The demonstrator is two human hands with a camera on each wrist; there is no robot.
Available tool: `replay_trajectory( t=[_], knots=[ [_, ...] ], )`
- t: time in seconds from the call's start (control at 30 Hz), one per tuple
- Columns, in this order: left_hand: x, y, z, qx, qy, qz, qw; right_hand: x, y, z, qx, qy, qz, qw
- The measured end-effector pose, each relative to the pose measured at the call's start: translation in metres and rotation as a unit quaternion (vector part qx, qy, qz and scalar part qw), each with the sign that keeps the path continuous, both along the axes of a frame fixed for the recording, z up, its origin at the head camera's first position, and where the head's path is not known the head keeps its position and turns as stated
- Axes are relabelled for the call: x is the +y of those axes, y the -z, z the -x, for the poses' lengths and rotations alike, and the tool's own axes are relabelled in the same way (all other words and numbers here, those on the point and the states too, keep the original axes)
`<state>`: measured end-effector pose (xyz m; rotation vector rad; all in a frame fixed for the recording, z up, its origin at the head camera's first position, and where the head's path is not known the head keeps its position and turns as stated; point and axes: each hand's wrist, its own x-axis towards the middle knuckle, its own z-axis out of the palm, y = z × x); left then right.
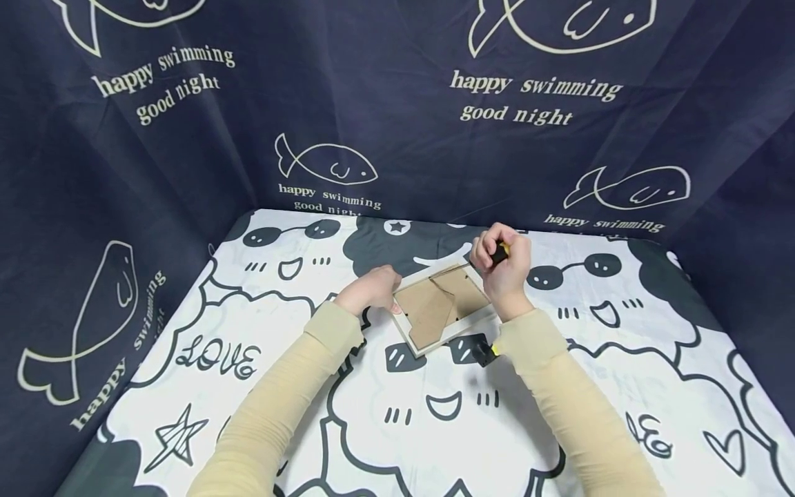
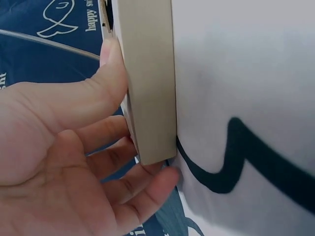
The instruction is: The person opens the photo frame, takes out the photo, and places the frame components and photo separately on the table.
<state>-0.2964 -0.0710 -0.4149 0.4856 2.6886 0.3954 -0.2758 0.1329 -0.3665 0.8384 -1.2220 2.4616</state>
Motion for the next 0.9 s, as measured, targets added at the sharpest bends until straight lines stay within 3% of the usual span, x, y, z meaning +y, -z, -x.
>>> replay_trajectory(
  t=[0.27,0.37,0.53,0.77,0.9],
  knots=[
    [0.004,-0.002,0.0,0.019,0.003,0.026,0.9995,-0.007,-0.013,0.009,-0.018,0.016,-0.059,0.998],
    [0.005,-0.001,0.0,0.017,0.0,0.028,0.9994,-0.008,-0.011,0.006,-0.009,0.019,-0.047,0.9987],
    [0.006,-0.001,0.0,0.011,-0.005,0.024,0.9996,-0.006,0.003,-0.006,0.044,0.032,-0.019,0.9983],
    [0.005,0.0,0.0,0.01,-0.003,0.026,0.9996,-0.005,0.025,-0.02,0.112,0.069,0.048,0.9902],
    [0.003,0.002,0.001,0.014,0.004,0.024,0.9996,-0.005,0.032,-0.021,0.125,0.074,0.078,0.9862]
  ],
)
